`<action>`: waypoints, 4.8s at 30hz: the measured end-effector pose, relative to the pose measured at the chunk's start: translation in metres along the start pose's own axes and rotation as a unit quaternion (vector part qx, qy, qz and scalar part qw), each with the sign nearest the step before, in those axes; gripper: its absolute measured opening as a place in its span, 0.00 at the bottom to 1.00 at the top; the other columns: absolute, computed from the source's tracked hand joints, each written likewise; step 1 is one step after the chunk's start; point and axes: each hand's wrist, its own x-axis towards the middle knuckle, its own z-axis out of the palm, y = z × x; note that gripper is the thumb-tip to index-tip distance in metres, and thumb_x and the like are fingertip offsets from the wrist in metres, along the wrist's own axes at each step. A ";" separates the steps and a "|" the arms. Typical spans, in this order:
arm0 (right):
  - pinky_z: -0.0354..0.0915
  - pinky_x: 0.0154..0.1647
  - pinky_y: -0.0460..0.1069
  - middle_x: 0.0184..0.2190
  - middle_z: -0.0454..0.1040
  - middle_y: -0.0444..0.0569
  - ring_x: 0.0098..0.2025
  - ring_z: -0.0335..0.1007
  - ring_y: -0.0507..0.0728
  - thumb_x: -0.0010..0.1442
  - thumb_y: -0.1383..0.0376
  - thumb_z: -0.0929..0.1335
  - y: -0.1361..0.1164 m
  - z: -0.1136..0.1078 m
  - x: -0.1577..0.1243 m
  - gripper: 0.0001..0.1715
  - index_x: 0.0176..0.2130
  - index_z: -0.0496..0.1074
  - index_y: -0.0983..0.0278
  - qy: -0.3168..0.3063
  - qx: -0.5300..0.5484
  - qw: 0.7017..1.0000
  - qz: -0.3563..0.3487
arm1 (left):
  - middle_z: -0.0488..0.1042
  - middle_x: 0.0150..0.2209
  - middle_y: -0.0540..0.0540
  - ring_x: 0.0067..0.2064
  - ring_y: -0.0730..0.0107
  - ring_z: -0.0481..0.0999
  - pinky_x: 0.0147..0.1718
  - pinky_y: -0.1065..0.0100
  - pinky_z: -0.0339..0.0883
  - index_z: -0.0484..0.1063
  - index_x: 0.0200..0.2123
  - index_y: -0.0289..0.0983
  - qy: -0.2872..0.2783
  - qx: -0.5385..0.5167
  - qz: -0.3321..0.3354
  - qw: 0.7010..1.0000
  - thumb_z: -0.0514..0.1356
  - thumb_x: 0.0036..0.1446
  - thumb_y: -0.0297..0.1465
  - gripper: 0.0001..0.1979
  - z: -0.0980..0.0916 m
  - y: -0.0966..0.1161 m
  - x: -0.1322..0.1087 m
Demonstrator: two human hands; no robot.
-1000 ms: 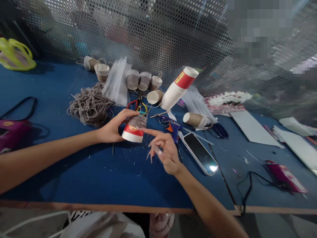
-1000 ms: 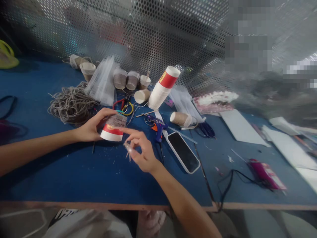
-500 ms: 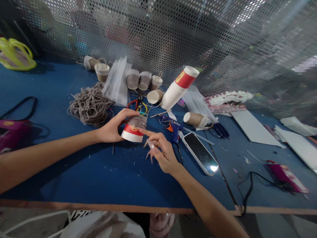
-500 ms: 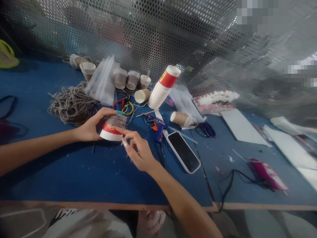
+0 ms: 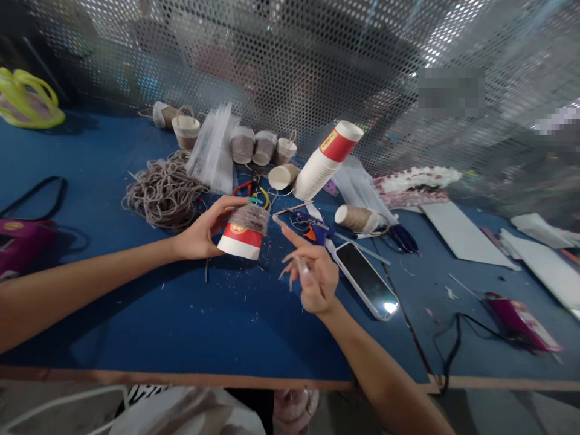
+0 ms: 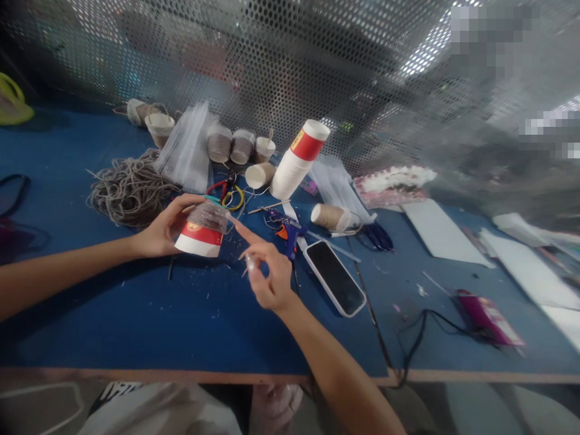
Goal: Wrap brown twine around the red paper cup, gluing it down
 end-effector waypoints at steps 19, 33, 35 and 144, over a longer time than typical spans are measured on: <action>0.61 0.19 0.49 0.49 0.81 0.49 0.16 0.61 0.48 0.60 0.69 0.64 -0.014 -0.001 0.012 0.10 0.27 0.66 0.59 -0.063 -0.379 0.890 -0.245 | 0.64 0.65 0.39 0.57 0.50 0.75 0.53 0.54 0.73 0.63 0.61 0.46 0.035 -0.030 -0.021 0.999 0.74 0.44 0.35 0.41 -0.002 -0.003 -0.001; 0.70 0.20 0.50 0.45 0.81 0.54 0.21 0.72 0.52 0.63 0.63 0.63 -0.008 0.002 0.001 0.03 0.37 0.66 0.59 -0.040 0.018 0.991 -0.125 | 0.69 0.61 0.39 0.56 0.50 0.75 0.52 0.54 0.73 0.61 0.61 0.47 0.012 -0.034 -0.022 0.999 0.75 0.42 0.34 0.43 -0.001 -0.005 -0.001; 0.70 0.20 0.50 0.48 0.79 0.54 0.19 0.69 0.50 0.64 0.58 0.64 -0.008 0.003 -0.002 0.07 0.37 0.66 0.59 -0.016 0.104 0.993 -0.057 | 0.68 0.61 0.39 0.57 0.50 0.75 0.52 0.54 0.73 0.61 0.60 0.47 0.008 -0.034 -0.026 0.999 0.76 0.41 0.34 0.44 0.000 -0.004 -0.001; 0.66 0.49 0.70 0.42 0.66 0.64 0.50 0.64 0.72 0.55 0.57 0.68 0.030 -0.019 0.022 0.18 0.39 0.60 0.64 0.194 -0.440 0.864 0.151 | 0.60 0.58 0.47 0.60 0.58 0.68 0.56 0.57 0.69 0.54 0.56 0.54 0.316 0.185 0.177 0.914 0.72 0.44 0.50 0.41 0.001 -0.020 0.007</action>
